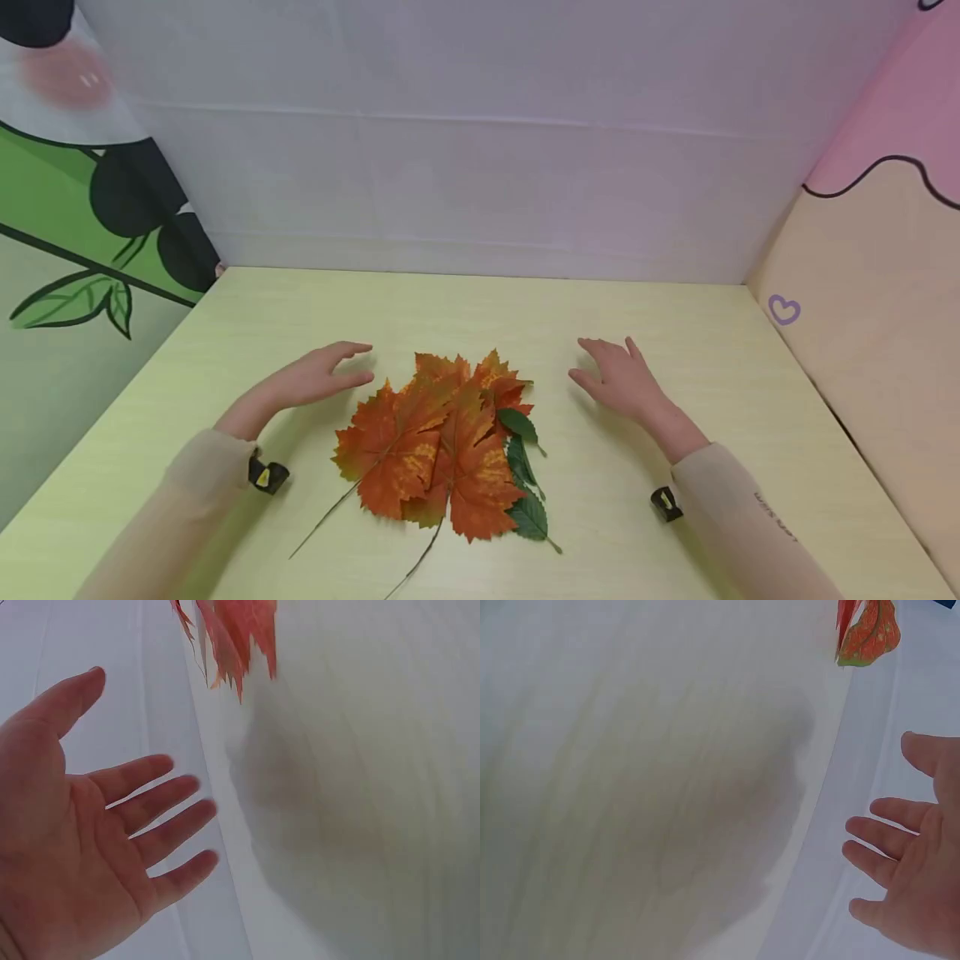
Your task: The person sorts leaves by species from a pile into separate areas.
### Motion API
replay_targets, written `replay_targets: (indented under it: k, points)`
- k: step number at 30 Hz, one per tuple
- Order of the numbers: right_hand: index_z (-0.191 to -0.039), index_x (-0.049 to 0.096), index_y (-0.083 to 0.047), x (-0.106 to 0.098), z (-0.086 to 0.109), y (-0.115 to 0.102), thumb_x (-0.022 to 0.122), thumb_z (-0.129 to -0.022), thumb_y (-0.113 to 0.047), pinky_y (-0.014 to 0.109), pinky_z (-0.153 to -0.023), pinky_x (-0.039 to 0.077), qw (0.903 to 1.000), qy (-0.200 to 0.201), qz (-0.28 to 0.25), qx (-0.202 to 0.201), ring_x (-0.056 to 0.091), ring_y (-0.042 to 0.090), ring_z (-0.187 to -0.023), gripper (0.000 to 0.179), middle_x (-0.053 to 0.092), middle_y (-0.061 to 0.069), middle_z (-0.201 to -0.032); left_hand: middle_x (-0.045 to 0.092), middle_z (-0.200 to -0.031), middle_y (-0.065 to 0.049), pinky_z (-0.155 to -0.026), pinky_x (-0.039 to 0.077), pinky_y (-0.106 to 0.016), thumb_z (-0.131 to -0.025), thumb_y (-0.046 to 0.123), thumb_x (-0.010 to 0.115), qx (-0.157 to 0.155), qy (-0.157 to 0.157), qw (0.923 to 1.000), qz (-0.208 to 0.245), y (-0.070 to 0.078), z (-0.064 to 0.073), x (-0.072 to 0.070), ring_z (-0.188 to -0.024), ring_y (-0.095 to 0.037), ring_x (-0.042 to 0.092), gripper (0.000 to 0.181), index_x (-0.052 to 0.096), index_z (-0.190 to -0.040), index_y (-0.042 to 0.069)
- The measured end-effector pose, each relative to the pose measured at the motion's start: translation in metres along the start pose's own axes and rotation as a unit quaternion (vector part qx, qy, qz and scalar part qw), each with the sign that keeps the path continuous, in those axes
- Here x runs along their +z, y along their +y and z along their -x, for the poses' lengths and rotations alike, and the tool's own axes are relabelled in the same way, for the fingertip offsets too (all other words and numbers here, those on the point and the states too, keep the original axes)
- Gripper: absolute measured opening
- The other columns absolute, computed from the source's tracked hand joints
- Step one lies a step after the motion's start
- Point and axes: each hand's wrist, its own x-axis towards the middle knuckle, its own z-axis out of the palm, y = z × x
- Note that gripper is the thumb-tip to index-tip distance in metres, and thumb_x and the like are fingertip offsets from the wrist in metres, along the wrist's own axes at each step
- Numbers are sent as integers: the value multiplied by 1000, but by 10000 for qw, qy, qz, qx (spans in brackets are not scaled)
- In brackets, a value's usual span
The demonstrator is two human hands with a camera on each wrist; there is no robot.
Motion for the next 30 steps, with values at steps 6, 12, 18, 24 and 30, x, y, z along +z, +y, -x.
replay_targets:
  k: [6,12,18,24,30]
  points:
    - [-125,51,-2,7,0,-20,50,-93,-33,50,-97,34,9986,-294,-416,-134,51,34,-113,45,56,16,-122,48,-131,-14,-93,40,-47,-90,41,52,169,-357,9978,525,10,6,6,-116,-32,48,56,45,-131,3]
    - [-114,58,-6,10,2,-39,54,-90,-32,40,-80,46,9938,-779,-765,-194,58,23,-96,36,62,5,-105,54,-124,-11,-91,41,-44,-90,37,53,386,-448,9956,728,24,6,13,-111,-28,52,49,50,-126,4]
    - [-107,63,-6,13,0,-54,59,-86,-35,30,-69,45,9902,-1101,-761,-400,56,10,-79,36,61,-2,-91,56,-118,-11,-87,43,-41,-88,41,56,352,-428,9972,510,35,5,19,-103,-25,53,52,54,-122,2]
    - [-101,65,-10,14,0,-63,64,-80,-44,28,-64,42,9884,-1323,-703,-247,50,8,-71,40,57,-6,-82,52,-112,-14,-85,44,-40,-83,45,60,198,-333,9992,-74,50,5,25,-97,-26,51,55,58,-115,1]
    - [-98,65,-14,15,2,-68,67,-74,-49,27,-62,40,9903,-1306,-403,-253,48,8,-71,42,55,-5,-81,47,-114,-14,-82,43,-42,-75,52,66,-210,-291,9985,-404,64,5,33,-96,-26,43,64,57,-115,4]
